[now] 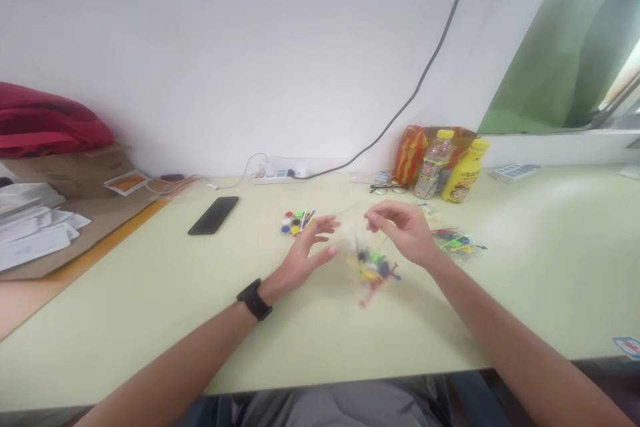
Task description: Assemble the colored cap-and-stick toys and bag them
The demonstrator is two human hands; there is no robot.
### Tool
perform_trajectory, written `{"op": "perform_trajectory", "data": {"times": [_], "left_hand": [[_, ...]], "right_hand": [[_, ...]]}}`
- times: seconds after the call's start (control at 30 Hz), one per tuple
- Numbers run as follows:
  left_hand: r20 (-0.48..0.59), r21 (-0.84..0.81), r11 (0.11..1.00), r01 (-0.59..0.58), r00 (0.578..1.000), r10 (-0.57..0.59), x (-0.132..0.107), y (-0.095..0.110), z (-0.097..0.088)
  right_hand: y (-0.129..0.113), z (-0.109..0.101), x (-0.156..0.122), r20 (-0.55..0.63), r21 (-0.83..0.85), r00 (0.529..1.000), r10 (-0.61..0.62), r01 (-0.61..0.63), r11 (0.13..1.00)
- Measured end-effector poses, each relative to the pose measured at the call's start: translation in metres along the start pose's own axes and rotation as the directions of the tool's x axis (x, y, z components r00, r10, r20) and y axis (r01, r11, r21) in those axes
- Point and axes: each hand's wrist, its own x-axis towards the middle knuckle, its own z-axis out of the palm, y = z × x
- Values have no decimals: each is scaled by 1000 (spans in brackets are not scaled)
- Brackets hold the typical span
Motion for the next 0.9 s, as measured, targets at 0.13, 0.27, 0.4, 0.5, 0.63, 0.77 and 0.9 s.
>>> {"op": "perform_trajectory", "data": {"times": [0.13,0.27,0.4,0.5,0.63,0.77,0.9], "left_hand": [[11,11,1000,-1,1000,1,-1,0,0],[-31,40,999,-3,1000,4,0,1,2],[-16,24,1000,-20,1000,20,1,-3,1],[37,-61,997,-47,998,49,1,-9,0],[50,-38,998,-44,998,46,1,-12,-1],[60,-88,995,-40,997,45,3,-6,2],[77,-151,986,74,995,-63,4,7,7]], "right_hand": [[1,3,-2,-82,7,996,-24,25,1000],[8,7,-4,-256,-84,961,-106,88,993],[7,15,-9,-96,-90,990,-101,92,992],[6,22,-12,-22,-61,995,-99,97,993],[8,27,-15,-6,-81,997,-79,78,994],[9,30,-16,150,-58,988,-24,33,998],[9,33,-18,112,-8,994,15,-14,1000]]}}
